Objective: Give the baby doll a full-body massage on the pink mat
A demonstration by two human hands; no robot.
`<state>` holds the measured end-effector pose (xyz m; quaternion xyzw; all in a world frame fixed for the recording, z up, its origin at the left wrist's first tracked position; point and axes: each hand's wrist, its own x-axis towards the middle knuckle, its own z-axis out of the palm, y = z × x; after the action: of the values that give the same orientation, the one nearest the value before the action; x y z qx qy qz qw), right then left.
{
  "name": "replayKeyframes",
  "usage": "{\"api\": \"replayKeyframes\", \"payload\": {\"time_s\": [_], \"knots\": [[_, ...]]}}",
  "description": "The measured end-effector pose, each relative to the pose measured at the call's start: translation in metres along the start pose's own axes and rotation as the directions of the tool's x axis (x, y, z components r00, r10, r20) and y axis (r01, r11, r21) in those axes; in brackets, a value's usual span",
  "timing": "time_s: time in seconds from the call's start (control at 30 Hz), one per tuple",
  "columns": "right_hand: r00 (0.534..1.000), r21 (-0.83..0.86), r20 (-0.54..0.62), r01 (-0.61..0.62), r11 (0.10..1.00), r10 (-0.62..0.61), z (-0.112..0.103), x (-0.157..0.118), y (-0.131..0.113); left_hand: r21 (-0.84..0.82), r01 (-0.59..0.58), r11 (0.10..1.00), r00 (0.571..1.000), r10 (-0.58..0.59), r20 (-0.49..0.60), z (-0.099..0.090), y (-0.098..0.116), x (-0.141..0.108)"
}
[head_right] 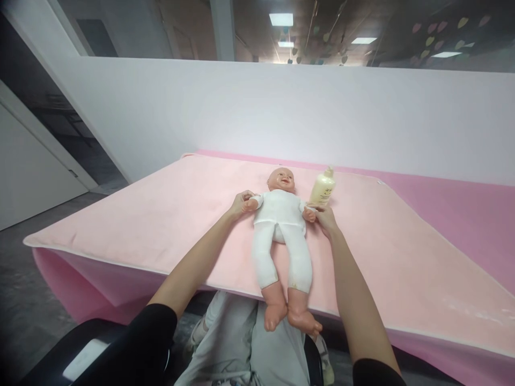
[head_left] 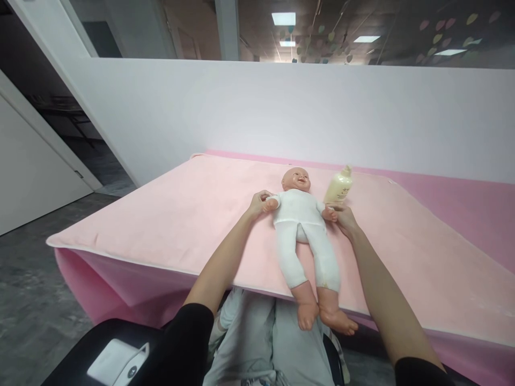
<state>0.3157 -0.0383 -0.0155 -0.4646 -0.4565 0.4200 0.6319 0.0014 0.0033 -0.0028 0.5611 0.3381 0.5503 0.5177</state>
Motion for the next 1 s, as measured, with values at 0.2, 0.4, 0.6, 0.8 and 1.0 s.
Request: {"api": "replayKeyframes", "payload": {"time_s": [0.2, 0.4, 0.6, 0.8, 1.0], "knots": [[0.999, -0.085, 0.033, -0.015, 0.996, 0.018, -0.009, 0.002, 0.006, -0.036, 0.003, 0.999, 1.0, -0.003, -0.001, -0.004, -0.009, 0.007], [1.0, -0.028, 0.015, -0.006, 1.0, 0.007, -0.007, 0.0, 0.0, -0.035, 0.021, 0.999, 0.999, -0.022, -0.031, -0.005, -0.003, 0.004], [0.999, -0.117, -0.031, 0.009, 0.993, -0.013, 0.004, 0.001, -0.003, 0.038, 0.033, 0.999, 0.998, -0.035, 0.054, 0.0, -0.002, 0.003], [0.994, -0.429, 0.019, 0.102, 0.897, -0.103, 0.012, 0.01, 0.008, 0.409, -0.097, 0.907, 0.995, 0.095, 0.027, -0.002, -0.015, 0.011], [0.975, -0.724, -0.072, 0.096, 0.683, -0.212, 0.024, 0.017, 0.009, 0.8, 0.07, 0.596, 0.986, 0.078, -0.144, 0.017, -0.009, 0.011]]}}
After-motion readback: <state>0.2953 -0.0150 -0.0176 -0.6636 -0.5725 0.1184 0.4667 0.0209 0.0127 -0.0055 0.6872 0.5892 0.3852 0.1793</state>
